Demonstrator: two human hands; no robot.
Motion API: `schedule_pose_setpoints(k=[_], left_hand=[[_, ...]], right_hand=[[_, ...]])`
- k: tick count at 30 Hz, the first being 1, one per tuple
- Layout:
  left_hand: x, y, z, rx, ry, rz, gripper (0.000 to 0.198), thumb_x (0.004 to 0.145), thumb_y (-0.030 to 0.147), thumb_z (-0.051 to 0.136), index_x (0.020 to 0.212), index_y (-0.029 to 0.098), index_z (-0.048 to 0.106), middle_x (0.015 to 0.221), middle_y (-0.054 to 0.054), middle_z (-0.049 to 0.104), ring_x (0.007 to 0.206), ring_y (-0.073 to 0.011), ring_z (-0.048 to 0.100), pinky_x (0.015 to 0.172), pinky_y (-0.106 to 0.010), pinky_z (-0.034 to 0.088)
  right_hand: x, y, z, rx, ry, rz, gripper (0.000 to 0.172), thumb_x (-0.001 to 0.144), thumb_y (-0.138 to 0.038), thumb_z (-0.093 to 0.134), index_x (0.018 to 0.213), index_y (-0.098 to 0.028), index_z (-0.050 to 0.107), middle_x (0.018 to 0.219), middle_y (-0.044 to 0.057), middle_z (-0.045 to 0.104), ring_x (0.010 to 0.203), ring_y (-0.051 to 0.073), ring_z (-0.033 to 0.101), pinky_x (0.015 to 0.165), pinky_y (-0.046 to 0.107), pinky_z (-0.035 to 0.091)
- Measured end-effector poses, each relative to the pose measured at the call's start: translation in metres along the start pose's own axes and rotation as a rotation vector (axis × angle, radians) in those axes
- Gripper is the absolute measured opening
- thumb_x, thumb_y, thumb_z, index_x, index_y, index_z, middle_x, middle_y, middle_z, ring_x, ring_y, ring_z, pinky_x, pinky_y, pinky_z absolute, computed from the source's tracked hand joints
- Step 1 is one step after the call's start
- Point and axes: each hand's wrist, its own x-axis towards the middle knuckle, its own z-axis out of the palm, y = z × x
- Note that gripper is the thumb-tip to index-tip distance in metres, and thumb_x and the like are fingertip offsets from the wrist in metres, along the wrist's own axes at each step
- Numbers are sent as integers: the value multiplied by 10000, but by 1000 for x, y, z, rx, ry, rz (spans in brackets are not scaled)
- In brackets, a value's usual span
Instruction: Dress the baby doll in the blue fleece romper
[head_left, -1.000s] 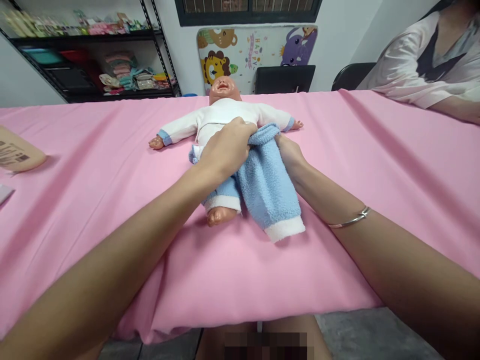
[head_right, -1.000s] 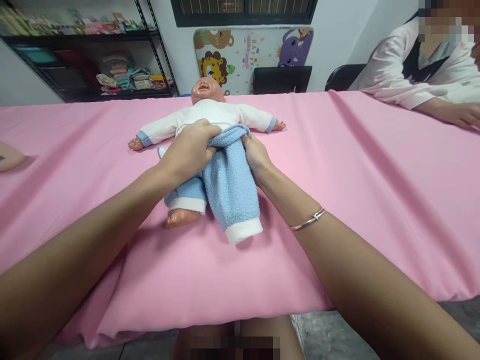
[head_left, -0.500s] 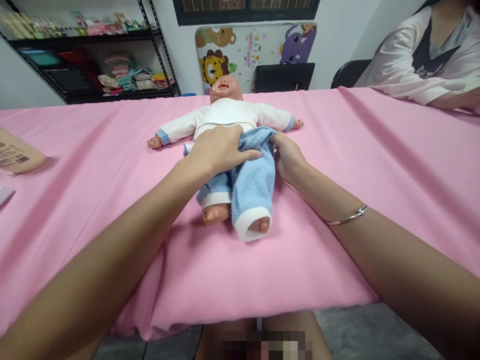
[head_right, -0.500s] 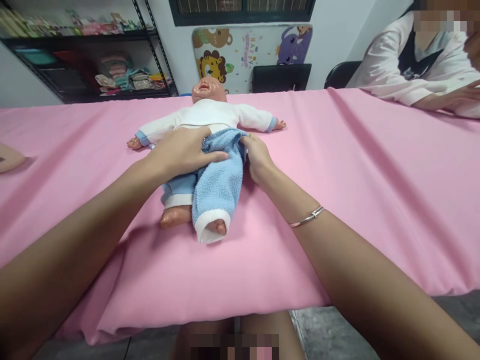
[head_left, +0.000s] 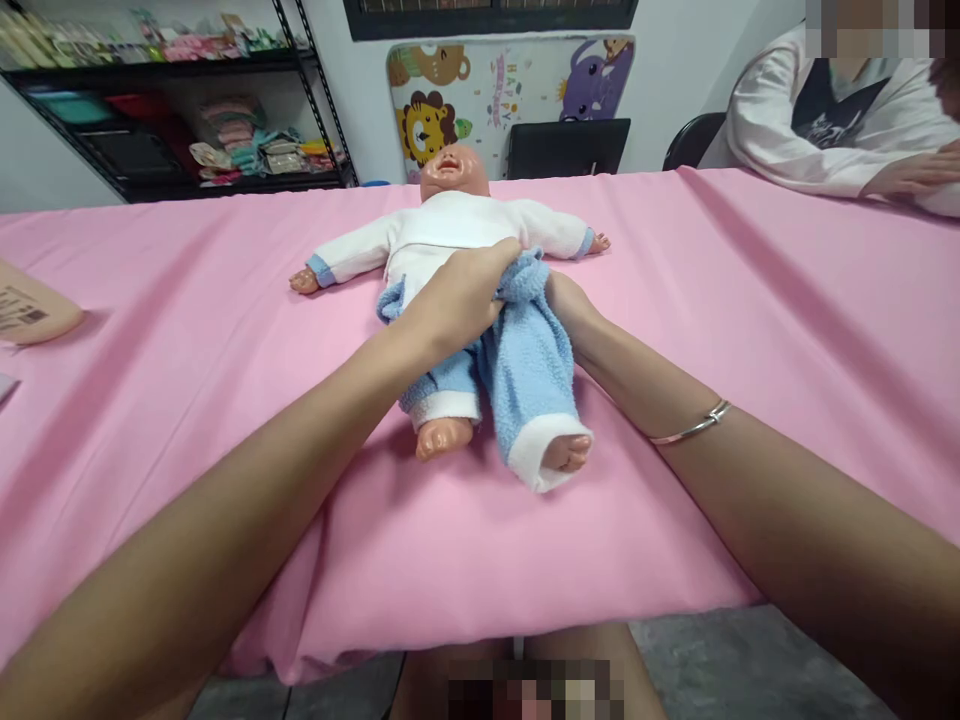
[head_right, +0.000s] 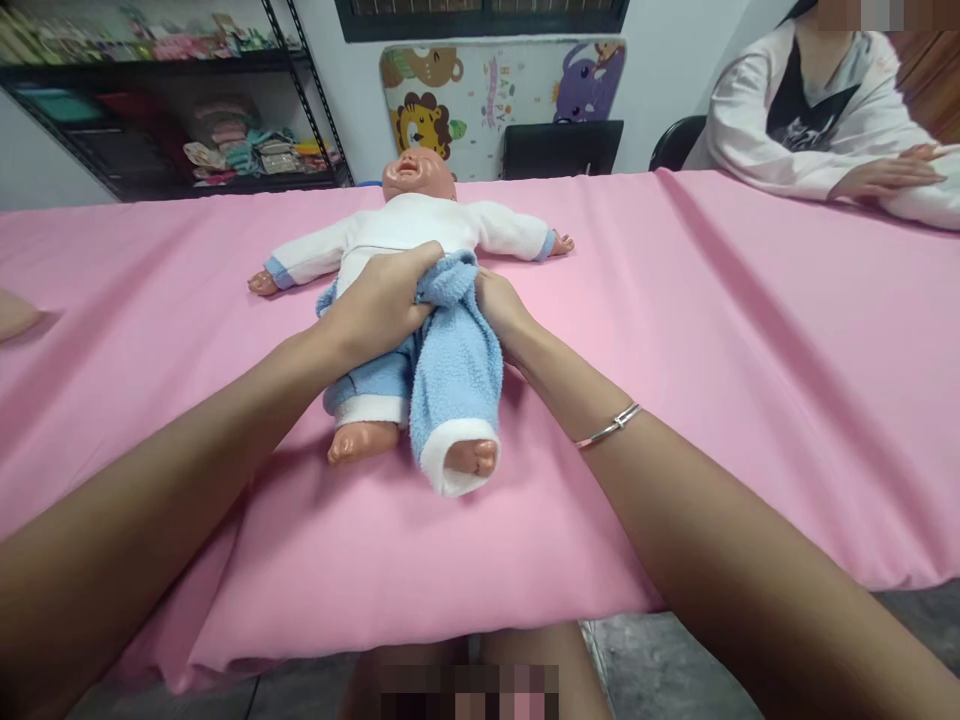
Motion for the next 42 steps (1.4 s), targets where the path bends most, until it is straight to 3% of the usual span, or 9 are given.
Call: schedule_pose_setpoints(k=[4,8,13,16,21,28,34,39,42], left_hand=[[-3,0,-4,263,14,1,313,842,74,418,1066,222,578,1019,-54,621,859,-245,625,707,-346,444],[-4,-9,-14,348,91,-10,271,865,186,504,1129,216,558,1120,-96,602,1006,-301,577,862,-423,399],[-9,-27,-20,116,194,-336,531,773,311,639,1267,220,466,1309,-113,475,1225,-355,430,1025,-476,321],[-23,-40,-28,-124,24,-437,721,702,446,695,1325,197,431,1353,-125,434,1277,-386,387,1075,-500,302],[-53,-65,-44,-378,-221,-352,924,590,500,778,1394,245,400,1477,-85,360,1370,-350,301,1129,-441,273],[-52,-72,-18,-456,100,-287,450,756,423,619,1118,156,630,1178,-83,629,1111,-289,551,995,-386,412],[-41,-69,-7,-326,180,-321,196,783,320,527,833,155,619,865,-52,656,844,-234,578,799,-332,448],[-40,-67,-7,-398,158,-348,175,765,325,562,775,153,592,786,-28,630,771,-203,563,731,-298,438],[-44,-68,-11,-339,220,-423,219,741,357,626,831,158,612,812,-26,638,788,-203,568,725,-289,437]], right_hand=[[-3,-5,4,54,26,64,73,770,-211,533,723,-162,557,742,-7,597,838,166,556,760,264,492],[-2,-4,-7,102,54,85,55,726,-193,573,770,-166,592,796,8,615,836,176,569,784,281,493],[-3,-2,-27,-28,141,141,123,628,-109,569,734,-160,605,616,-4,527,579,135,479,599,279,452],[-6,-4,-28,-89,130,107,214,607,-94,542,786,-158,640,670,5,582,598,134,499,602,279,453],[-7,-14,-16,-90,133,-147,231,699,-198,519,876,-179,667,965,32,666,982,206,594,920,359,470],[-23,-21,-2,-435,-203,-171,577,659,-472,755,1126,-161,618,1234,83,586,1164,296,508,1019,417,379],[-19,-21,-1,-578,-211,-224,199,775,-333,606,740,-140,576,735,17,552,727,174,502,687,310,377],[-16,-20,-3,-301,-215,-89,192,731,-326,646,773,-161,559,733,11,554,707,157,505,644,277,396],[-15,-19,-12,-198,-34,2,224,686,-323,695,761,-166,554,657,-5,522,643,141,487,588,259,386]])
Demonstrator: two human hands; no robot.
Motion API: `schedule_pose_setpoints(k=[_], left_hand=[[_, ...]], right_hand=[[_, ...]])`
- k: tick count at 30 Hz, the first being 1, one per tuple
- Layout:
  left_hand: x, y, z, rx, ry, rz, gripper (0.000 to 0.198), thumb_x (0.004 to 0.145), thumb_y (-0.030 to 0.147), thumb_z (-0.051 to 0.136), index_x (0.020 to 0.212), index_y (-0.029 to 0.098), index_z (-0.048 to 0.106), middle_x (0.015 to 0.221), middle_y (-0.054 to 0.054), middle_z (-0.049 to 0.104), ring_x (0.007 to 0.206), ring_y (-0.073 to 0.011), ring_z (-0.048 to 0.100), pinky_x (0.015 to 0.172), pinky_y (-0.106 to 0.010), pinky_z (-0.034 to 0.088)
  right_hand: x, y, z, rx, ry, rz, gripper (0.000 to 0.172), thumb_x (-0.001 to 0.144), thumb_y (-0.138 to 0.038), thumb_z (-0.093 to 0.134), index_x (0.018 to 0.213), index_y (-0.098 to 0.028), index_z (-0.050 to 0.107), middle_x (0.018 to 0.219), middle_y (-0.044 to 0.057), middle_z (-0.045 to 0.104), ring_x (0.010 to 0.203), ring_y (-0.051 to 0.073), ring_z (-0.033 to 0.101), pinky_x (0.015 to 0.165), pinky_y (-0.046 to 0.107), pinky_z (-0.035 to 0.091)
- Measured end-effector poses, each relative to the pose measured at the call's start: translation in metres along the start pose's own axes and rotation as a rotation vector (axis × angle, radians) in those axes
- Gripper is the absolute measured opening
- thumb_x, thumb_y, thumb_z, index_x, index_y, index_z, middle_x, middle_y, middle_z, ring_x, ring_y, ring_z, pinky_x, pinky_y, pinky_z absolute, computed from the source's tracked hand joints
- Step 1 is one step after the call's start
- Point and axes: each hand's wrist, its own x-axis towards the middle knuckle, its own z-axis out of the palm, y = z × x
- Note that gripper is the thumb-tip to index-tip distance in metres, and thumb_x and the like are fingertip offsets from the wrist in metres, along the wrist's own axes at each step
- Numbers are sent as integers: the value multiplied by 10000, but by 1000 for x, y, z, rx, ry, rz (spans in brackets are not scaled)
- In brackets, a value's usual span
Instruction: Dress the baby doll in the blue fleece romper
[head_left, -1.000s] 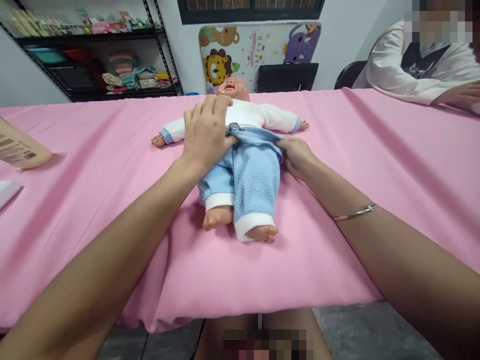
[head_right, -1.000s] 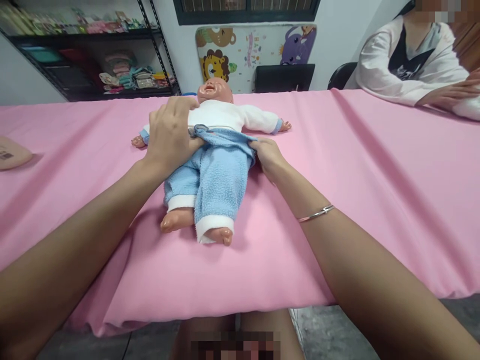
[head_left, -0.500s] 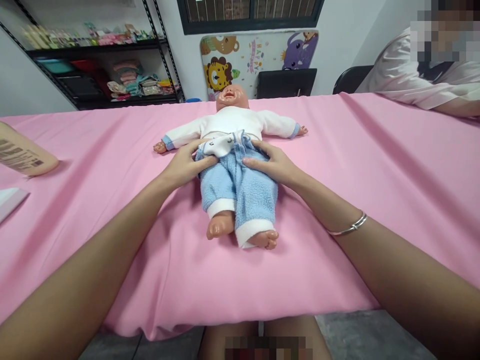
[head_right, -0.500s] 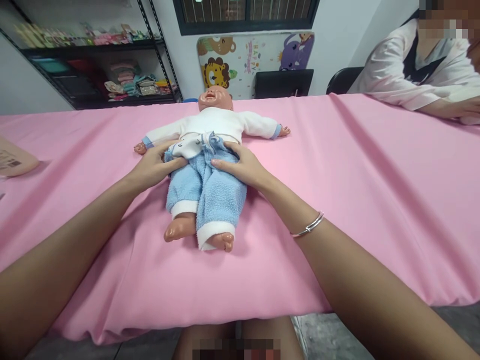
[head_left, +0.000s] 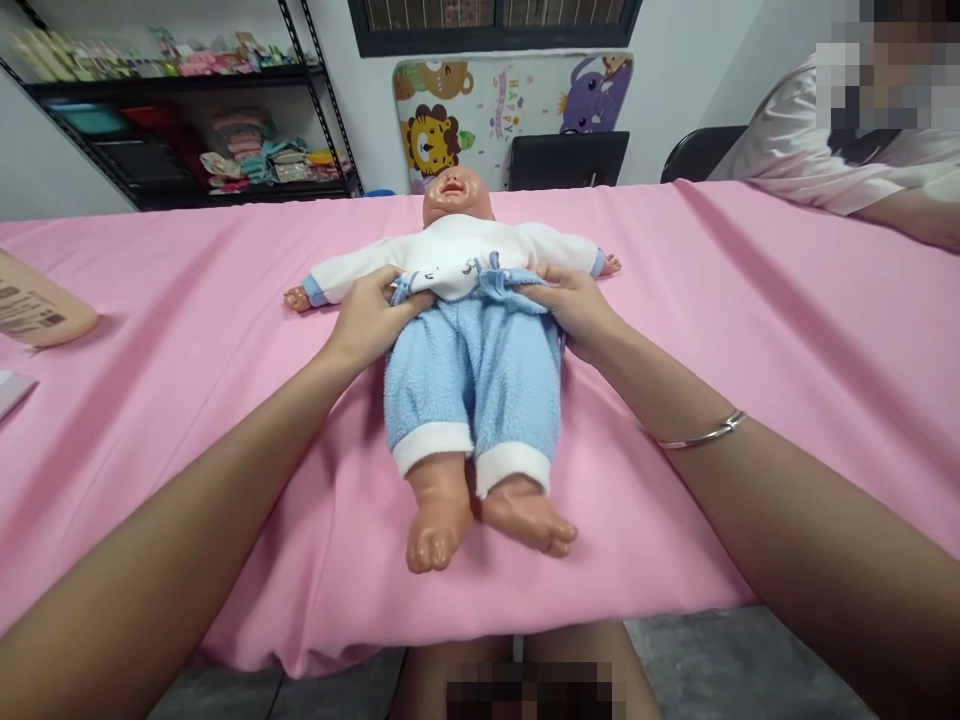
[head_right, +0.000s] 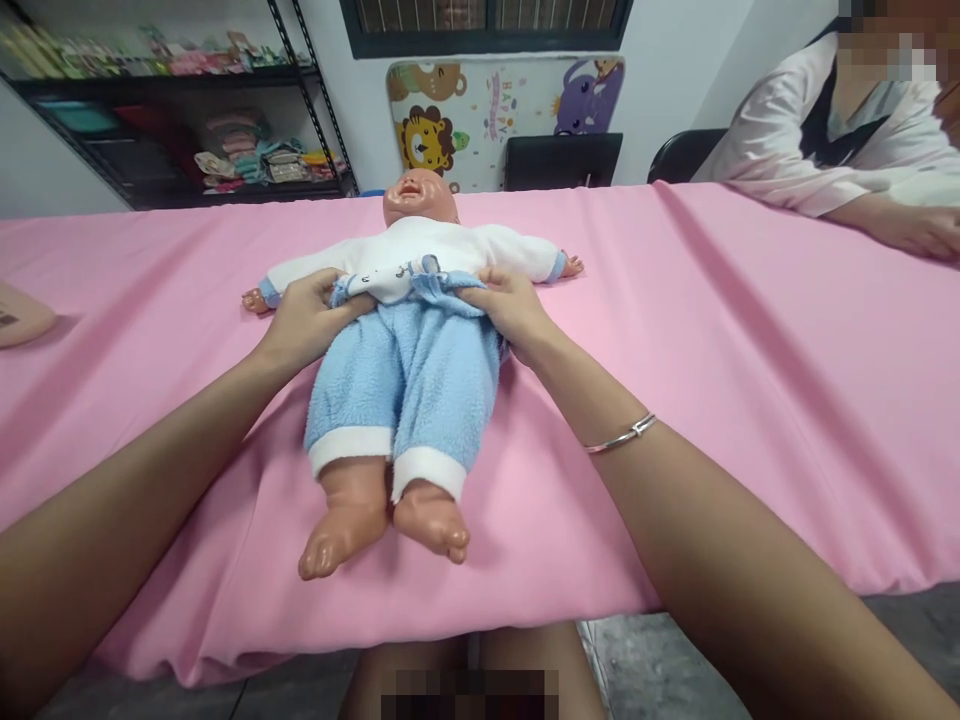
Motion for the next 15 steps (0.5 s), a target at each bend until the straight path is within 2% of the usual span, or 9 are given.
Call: schedule_pose_setpoints(k=[2,3,5,6,9,12,15], left_hand=[[-1,-4,-6,107,32,-60,277,727,439,659,767,169,612,748,-27,621,770,-217,565,703,-294,434],[-1,-6,-9,145,21,-94,321,727,493,659,712,176,606,707,-28,609,760,-225,564,693,-297,433],[-1,-11,-13,122,-56,-177,421,728,590,636,613,188,589,639,-36,592,738,-239,570,674,-303,440],[-2,-12,-14,49,-111,-224,450,729,616,627,591,189,589,622,-41,590,728,-241,578,667,-306,447],[-4,-8,-13,-350,-197,-328,376,720,541,682,655,175,627,668,-50,625,745,-236,616,697,-323,486],[-8,3,-5,-738,-103,-339,182,720,333,694,777,168,644,799,-54,674,872,-234,641,812,-342,513],[-11,11,4,-882,-9,-378,134,765,272,604,847,172,641,871,-51,695,963,-243,636,875,-360,523]], right_hand=[[1,2,-7,-155,97,-6,242,676,-318,712,672,-170,521,585,-21,462,588,126,435,560,258,356],[1,4,-10,-270,96,-19,276,689,-338,710,622,-174,499,558,-24,435,574,125,416,558,264,348],[2,6,-15,-442,19,-17,349,737,-405,679,560,-176,484,527,-17,412,575,138,421,578,284,363],[2,7,-16,-453,-32,-1,361,758,-435,660,561,-175,505,532,-9,430,592,153,448,599,297,386],[3,8,-17,-175,-113,46,264,757,-436,668,727,-178,619,692,25,587,759,214,571,731,348,478],[4,8,-17,123,-79,45,278,731,-410,678,914,-205,634,913,51,657,973,252,600,872,387,507],[6,10,-17,162,8,25,361,759,-506,621,962,-207,613,962,78,654,1051,280,586,907,413,519]])
